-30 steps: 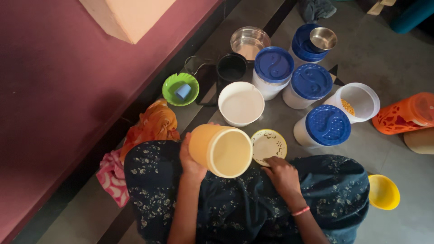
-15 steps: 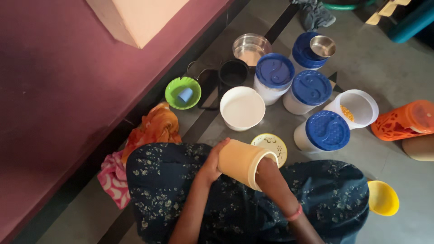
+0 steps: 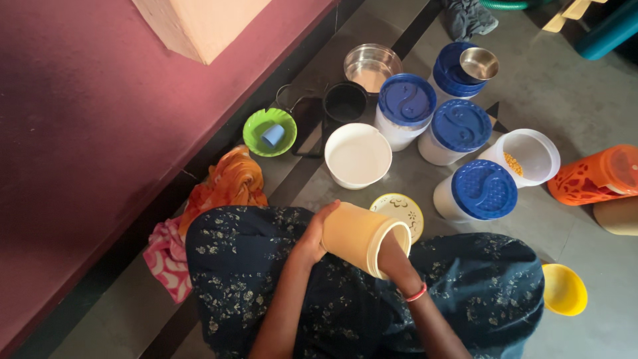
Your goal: The person sits on the floor and transfers a white granular substance from a yellow container into a white bowl using their hand. They then place a blue lid on the white bowl and set it aside.
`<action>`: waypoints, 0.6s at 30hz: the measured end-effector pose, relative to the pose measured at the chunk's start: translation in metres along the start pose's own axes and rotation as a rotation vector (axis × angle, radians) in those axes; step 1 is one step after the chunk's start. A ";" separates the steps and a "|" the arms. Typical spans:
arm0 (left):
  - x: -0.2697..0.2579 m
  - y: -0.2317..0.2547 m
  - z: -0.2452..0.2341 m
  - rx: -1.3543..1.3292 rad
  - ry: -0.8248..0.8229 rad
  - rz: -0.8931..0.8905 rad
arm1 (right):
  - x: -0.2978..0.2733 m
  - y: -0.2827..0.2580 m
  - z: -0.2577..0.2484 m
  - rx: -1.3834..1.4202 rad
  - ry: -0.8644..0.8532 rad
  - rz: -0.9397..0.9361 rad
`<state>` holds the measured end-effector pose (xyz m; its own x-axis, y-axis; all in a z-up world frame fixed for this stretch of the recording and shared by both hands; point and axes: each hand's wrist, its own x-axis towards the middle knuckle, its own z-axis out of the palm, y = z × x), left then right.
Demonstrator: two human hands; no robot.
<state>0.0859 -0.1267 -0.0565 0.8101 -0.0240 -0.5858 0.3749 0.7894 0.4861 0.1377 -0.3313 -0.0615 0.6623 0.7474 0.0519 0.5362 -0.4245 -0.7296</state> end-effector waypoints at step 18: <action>0.015 0.002 -0.017 -0.276 0.119 0.272 | 0.015 -0.035 -0.133 0.303 0.204 0.488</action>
<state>0.0916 -0.1149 -0.0753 0.7989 0.2673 -0.5388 0.0058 0.8923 0.4513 0.1989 -0.3732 0.0556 0.8970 0.3779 -0.2295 -0.0071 -0.5067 -0.8621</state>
